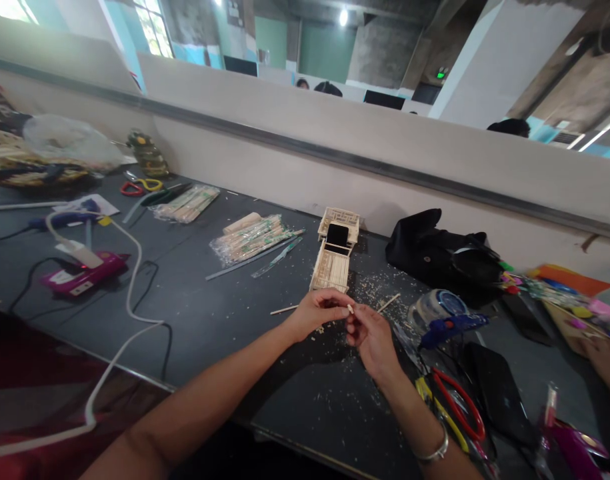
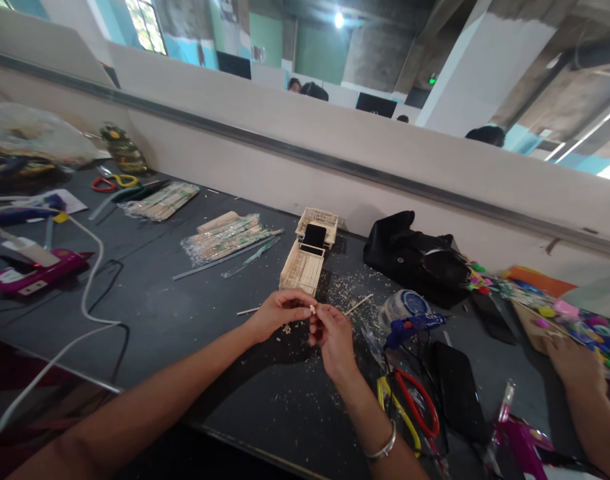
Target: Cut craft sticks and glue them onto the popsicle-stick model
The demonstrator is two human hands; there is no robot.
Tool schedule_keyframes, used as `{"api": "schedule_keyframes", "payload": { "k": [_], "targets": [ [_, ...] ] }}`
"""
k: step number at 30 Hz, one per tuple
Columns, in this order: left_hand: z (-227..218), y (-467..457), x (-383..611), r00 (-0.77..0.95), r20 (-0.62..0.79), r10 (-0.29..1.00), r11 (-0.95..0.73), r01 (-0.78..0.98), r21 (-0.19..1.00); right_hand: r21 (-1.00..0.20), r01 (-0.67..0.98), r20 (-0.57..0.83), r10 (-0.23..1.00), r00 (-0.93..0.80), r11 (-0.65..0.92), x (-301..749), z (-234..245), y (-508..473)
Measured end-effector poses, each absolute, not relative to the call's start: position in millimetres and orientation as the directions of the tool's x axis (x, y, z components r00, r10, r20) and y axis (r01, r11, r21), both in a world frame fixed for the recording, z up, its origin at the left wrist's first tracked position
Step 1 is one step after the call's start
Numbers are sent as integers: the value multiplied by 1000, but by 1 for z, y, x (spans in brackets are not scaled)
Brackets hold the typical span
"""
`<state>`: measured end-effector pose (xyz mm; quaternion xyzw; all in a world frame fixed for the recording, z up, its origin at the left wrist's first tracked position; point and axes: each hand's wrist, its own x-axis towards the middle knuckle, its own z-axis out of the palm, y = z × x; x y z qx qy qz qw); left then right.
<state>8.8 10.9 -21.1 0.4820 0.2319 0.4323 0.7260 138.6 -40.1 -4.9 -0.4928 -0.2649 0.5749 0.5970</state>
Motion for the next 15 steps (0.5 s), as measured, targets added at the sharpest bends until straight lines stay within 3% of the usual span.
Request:
{"api": "schedule_keyframes", "payload": {
  "k": [6, 15],
  "targets": [
    [-19, 12, 8, 454, 87, 887, 114, -398, 910, -900, -408, -248, 948, 197, -151, 139, -5, -40],
    [-10, 11, 7, 431, -37, 902, 286, -530, 799, -938, -344, -146, 952, 267, -47, 138, -4, -41]
  ]
}}
